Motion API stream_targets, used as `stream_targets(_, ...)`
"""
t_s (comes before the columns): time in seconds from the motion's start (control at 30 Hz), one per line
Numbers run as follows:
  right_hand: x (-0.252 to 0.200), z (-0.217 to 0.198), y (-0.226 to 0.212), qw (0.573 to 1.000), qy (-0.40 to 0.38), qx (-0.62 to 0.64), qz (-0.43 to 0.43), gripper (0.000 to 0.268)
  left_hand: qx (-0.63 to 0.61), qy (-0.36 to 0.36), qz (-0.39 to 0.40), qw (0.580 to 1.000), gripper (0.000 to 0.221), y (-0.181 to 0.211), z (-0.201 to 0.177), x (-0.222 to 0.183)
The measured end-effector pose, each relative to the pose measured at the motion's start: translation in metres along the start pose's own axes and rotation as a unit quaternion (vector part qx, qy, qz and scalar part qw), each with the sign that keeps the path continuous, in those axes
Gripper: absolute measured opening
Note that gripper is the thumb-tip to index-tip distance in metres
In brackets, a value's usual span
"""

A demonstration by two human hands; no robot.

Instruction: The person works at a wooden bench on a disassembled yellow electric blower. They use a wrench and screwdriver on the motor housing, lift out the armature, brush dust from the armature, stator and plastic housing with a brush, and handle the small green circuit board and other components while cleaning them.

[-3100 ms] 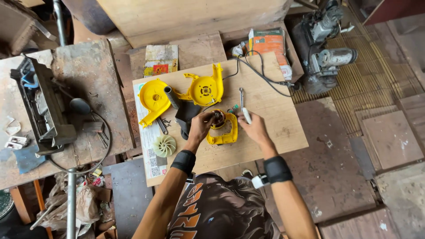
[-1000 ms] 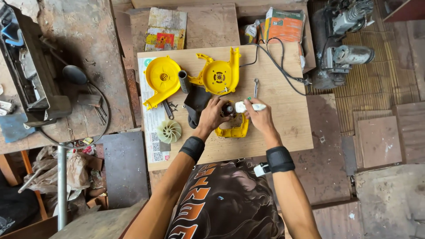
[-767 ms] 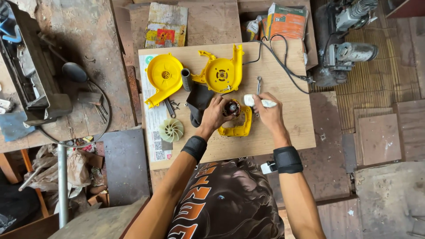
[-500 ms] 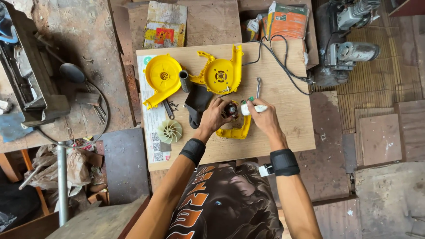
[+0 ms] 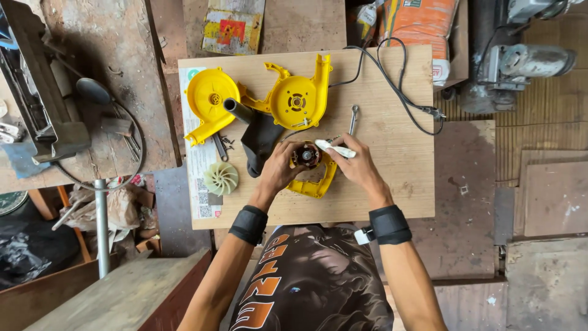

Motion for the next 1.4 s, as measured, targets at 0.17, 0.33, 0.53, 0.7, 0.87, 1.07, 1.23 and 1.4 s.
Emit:
stream_targets(0.17,0.002,-0.025,0.004,0.989,-0.102,-0.051,0.095,0.015,-0.021,0.01,-0.047,0.999,0.064,0.008,0.0,-0.007)
stream_targets(0.33,0.03,-0.018,0.0,0.993,-0.052,0.072,-0.074,0.02,-0.033,0.058,-0.085,0.994,0.077,0.02,0.005,-0.01)
stream_targets(0.53,0.025,0.001,0.027,0.985,-0.106,0.024,-0.13,0.022,-0.01,0.095,-0.149,0.984,0.072,0.012,0.019,-0.017)
stream_targets(0.7,0.01,-0.031,0.037,0.987,-0.161,0.025,-0.011,0.019,0.004,0.102,-0.146,0.984,0.072,0.014,0.014,-0.012)
stream_targets(0.87,-0.002,-0.045,0.022,0.99,-0.047,0.011,-0.129,0.014,0.009,0.091,-0.162,0.983,0.067,0.013,0.013,-0.009)
stream_targets(1.07,-0.023,-0.013,0.043,0.989,-0.087,-0.057,-0.105,0.018,0.037,0.086,-0.145,0.985,0.064,0.006,0.017,-0.007)
stream_targets(1.23,-0.025,-0.012,0.035,0.995,-0.055,-0.073,-0.045,0.017,0.017,0.099,-0.117,0.988,0.064,0.006,0.014,-0.012)
stream_targets(1.4,-0.036,-0.006,0.002,0.988,-0.011,-0.079,-0.131,0.015,0.009,0.11,-0.089,0.99,0.063,0.01,0.008,-0.008)
Point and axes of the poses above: each hand's wrist, its own x-axis towards the middle knuckle, its own z-axis out of the palm, y = z × x, the point moved 6 cm from there along x, towards the middle knuckle, and after that the axes turned 5 degrees about x, right-handed, at the moved point
